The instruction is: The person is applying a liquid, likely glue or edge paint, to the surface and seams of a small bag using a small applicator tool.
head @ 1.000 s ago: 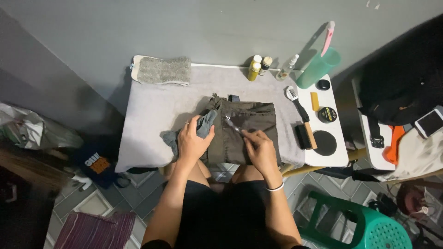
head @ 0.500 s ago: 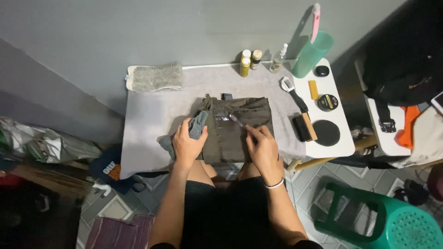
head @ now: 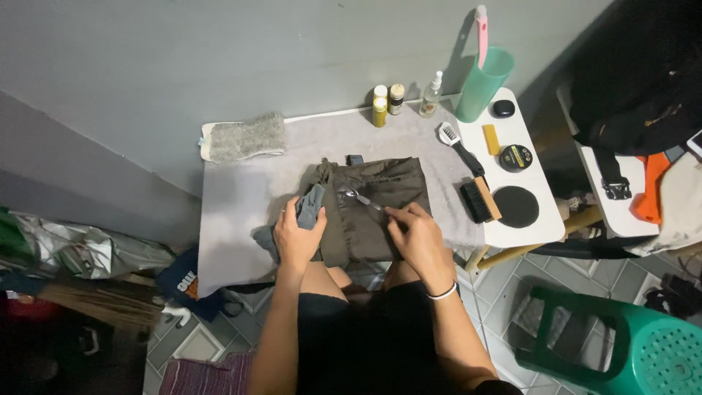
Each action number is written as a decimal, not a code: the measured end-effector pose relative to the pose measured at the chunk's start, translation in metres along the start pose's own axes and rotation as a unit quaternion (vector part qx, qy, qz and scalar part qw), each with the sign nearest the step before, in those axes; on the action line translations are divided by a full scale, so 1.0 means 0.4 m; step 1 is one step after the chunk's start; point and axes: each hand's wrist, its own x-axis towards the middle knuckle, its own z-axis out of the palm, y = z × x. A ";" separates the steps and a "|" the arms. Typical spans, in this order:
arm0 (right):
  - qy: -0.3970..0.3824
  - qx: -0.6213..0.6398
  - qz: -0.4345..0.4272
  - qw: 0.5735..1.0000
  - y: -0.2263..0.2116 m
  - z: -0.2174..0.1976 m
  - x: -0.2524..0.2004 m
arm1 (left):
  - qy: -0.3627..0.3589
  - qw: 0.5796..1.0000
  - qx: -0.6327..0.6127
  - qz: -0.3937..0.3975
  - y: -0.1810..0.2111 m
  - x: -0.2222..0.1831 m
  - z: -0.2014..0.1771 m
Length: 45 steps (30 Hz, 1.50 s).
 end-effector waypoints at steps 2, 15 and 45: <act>0.006 -0.009 0.010 1.000 -0.009 -0.010 0.003 | 0.002 1.000 -0.002 0.010 0.005 -0.001 -0.007; 0.030 -0.016 -0.005 0.999 -0.017 0.009 0.008 | 0.003 0.999 -0.024 0.041 0.022 0.004 -0.041; 0.075 0.064 -0.021 0.995 0.017 0.016 -0.006 | -0.013 1.000 -0.003 0.017 0.013 0.004 -0.030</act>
